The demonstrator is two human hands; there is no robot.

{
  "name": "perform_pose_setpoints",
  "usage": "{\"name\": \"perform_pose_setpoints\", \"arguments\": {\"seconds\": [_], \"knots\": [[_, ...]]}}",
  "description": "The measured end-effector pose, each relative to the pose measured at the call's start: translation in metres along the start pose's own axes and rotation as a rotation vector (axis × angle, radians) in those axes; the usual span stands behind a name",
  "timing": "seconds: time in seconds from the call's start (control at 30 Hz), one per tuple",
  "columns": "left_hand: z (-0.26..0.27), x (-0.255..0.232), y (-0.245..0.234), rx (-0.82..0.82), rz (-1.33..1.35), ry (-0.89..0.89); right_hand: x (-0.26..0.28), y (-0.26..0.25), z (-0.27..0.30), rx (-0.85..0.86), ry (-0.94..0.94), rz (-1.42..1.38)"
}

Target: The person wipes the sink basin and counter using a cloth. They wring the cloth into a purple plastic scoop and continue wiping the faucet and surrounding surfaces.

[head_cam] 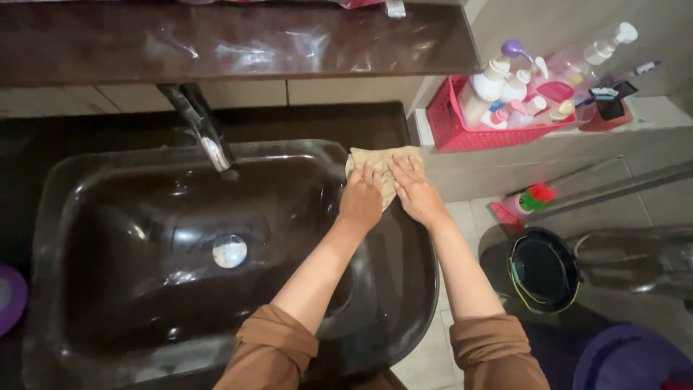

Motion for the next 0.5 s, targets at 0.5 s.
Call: {"name": "perform_pose_setpoints", "arguments": {"seconds": [0.5], "knots": [[0.065, -0.045, -0.049, -0.116, 0.057, 0.057, 0.033, -0.032, 0.084, 0.019, 0.036, -0.016]]}}
Point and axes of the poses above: each hand's wrist, its own z-axis away from the middle knuckle, its own y-axis out of the palm, x = y × z, the point moved 7 cm from there along -z, towards the middle knuckle, and after that the axes turned 14 degrees about -x, right-handed, at the moved point
